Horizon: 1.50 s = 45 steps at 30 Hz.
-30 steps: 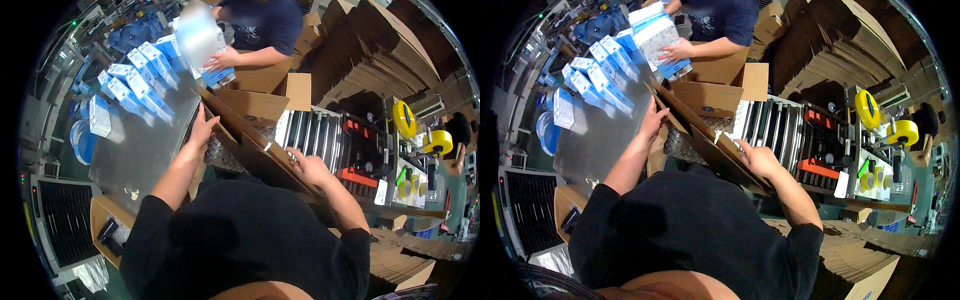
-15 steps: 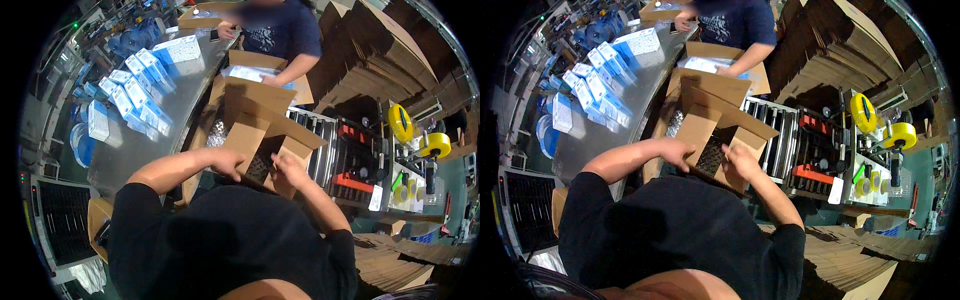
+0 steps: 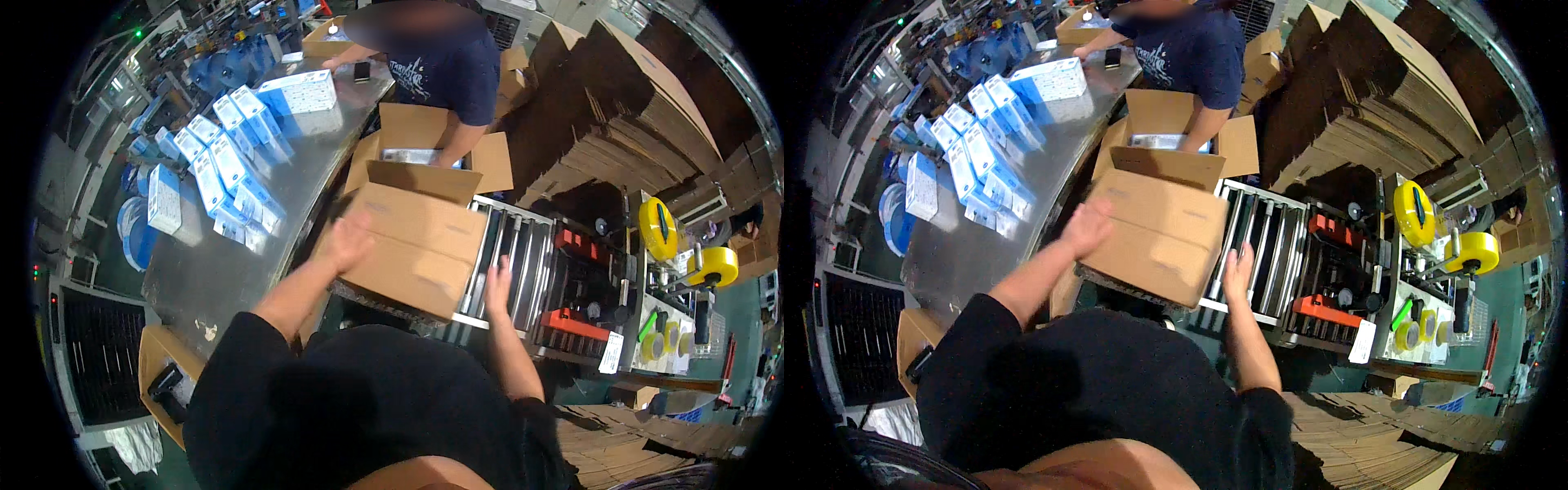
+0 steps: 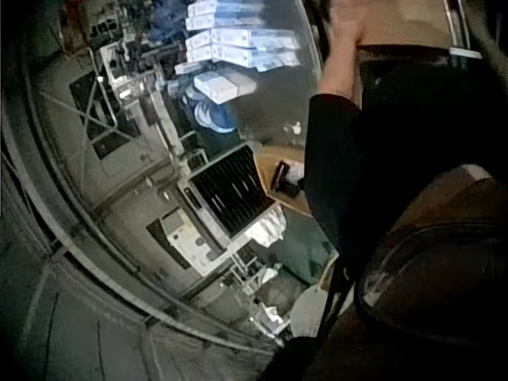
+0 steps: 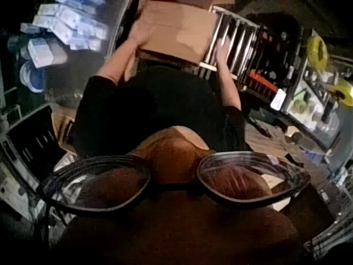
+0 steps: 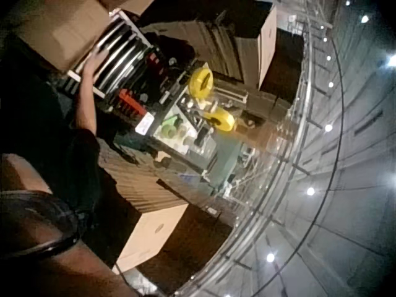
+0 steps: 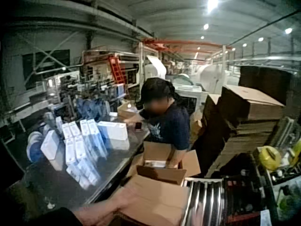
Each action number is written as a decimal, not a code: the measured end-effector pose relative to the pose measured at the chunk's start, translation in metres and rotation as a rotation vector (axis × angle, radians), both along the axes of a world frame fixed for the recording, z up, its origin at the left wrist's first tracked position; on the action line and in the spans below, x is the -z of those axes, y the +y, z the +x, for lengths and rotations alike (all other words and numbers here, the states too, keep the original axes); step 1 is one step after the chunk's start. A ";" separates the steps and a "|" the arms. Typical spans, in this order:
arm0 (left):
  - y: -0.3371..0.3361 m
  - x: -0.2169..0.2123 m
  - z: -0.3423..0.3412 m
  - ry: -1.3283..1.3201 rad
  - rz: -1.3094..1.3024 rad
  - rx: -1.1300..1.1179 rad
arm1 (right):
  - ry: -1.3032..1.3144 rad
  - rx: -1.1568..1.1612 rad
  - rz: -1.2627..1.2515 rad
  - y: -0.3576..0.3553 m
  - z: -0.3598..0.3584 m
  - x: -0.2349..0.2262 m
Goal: The person picks up blue packaged items from a metal table, places them into cardboard boxes, and then slides the filled boxes onto a roller conveyor.
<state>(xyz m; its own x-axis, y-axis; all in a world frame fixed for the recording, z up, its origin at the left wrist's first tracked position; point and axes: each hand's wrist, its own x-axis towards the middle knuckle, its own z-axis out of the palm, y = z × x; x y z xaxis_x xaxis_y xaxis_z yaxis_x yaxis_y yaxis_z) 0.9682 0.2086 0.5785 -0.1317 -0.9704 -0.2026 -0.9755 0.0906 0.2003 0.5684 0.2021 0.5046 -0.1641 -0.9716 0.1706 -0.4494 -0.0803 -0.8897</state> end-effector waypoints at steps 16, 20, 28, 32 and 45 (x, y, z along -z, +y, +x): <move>-0.006 0.049 0.057 1.402 0.463 -0.735 | -0.476 -0.233 0.274 0.031 0.015 -0.150; 0.000 0.008 0.113 1.245 0.479 -0.681 | -0.066 -1.154 0.314 0.011 0.140 -0.167; 0.014 0.003 0.149 0.527 0.229 -0.697 | 0.919 -0.847 0.354 0.080 0.237 -0.090; 0.008 0.043 0.192 0.670 0.087 -0.588 | 0.699 -0.877 0.369 0.081 0.267 -0.106; 0.035 -0.077 0.627 -0.080 -0.772 -0.845 | 0.527 -1.131 -0.373 -0.043 0.585 -0.178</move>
